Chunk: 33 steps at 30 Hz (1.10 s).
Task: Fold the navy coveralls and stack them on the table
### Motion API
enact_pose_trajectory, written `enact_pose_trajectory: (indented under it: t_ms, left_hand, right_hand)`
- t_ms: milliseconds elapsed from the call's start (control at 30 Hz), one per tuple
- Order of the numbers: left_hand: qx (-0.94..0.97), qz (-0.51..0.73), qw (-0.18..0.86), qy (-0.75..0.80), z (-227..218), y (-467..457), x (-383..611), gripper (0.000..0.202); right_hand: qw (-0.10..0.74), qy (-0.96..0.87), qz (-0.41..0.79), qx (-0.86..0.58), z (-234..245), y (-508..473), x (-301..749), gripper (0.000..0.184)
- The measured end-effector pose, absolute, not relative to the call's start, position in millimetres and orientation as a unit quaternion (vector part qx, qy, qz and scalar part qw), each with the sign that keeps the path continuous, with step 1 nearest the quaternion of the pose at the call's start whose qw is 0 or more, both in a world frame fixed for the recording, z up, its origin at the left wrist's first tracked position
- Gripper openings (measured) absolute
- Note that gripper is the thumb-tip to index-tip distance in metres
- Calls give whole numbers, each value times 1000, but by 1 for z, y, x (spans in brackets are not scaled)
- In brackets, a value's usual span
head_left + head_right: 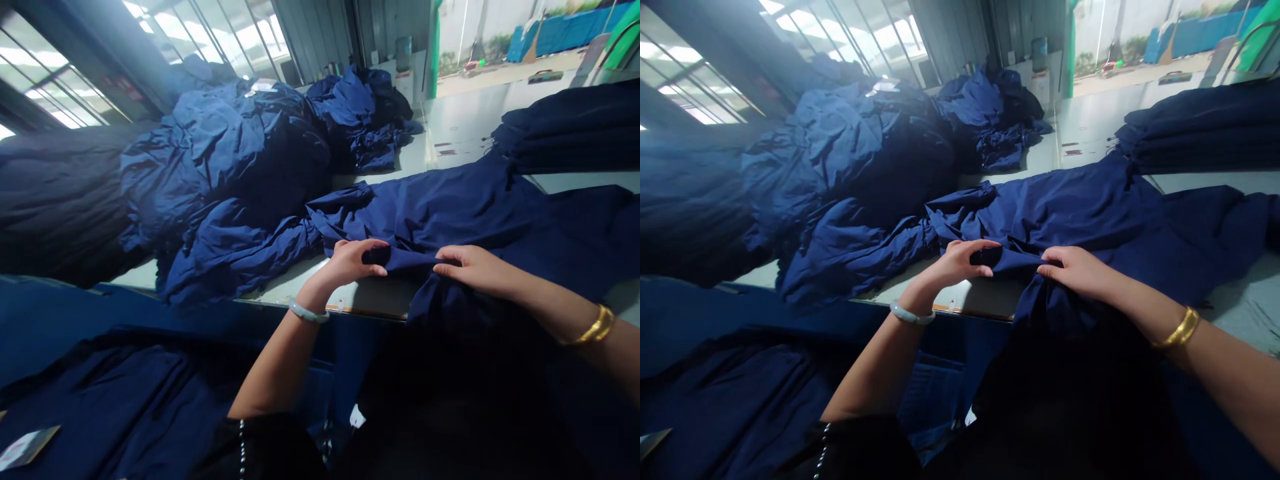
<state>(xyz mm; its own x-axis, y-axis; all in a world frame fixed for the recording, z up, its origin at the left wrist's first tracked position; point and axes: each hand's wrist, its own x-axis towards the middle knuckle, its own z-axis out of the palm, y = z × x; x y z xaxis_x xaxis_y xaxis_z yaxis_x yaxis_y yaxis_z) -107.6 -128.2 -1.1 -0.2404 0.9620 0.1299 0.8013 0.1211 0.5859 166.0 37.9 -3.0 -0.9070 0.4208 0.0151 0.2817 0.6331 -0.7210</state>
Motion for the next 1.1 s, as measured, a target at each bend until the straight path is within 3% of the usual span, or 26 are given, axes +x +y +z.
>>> enact_pose_trajectory:
  t_ms: [100,200,367,500,567,633,733,867,967,1100]
  left_hand:
    - [654,189,106,725,2,-143,-98,36]
    - [653,157,57,739,-1,-168,-99,18]
    - [609,229,71,756,-7,-211,-115,15]
    - [507,293,69,808,-9,-212,-126,30]
    - [536,253,36,805,-8,-199,-130,32]
    - [602,189,5,775,-8,-180,-135,31]
    - [650,90,31,754,-10,-151,-146,37]
    - [651,17,143,745,-21,-132,-168,46]
    - [651,85,169,735,-32,-137,-182,48]
    - [617,277,157,720,-37,-162,-190,46]
  right_hand:
    - [36,-898,425,-109,5,14,179,33]
    - [21,-929,363,-65,7,0,182,35]
    - [108,-979,154,-75,3,-22,142,32]
    - [21,-991,105,-85,-2,-49,100,43]
    - [-7,-990,93,-104,-5,-60,87,49]
    - [-12,-991,79,-106,-9,-67,80,42]
    - [-12,-991,104,-83,-15,-70,76,24]
    - [-70,-960,272,-8,-16,-66,82,28]
    - [-60,-935,349,-1,-8,-53,95,41]
    - [64,-954,290,-48,-2,-21,112,44]
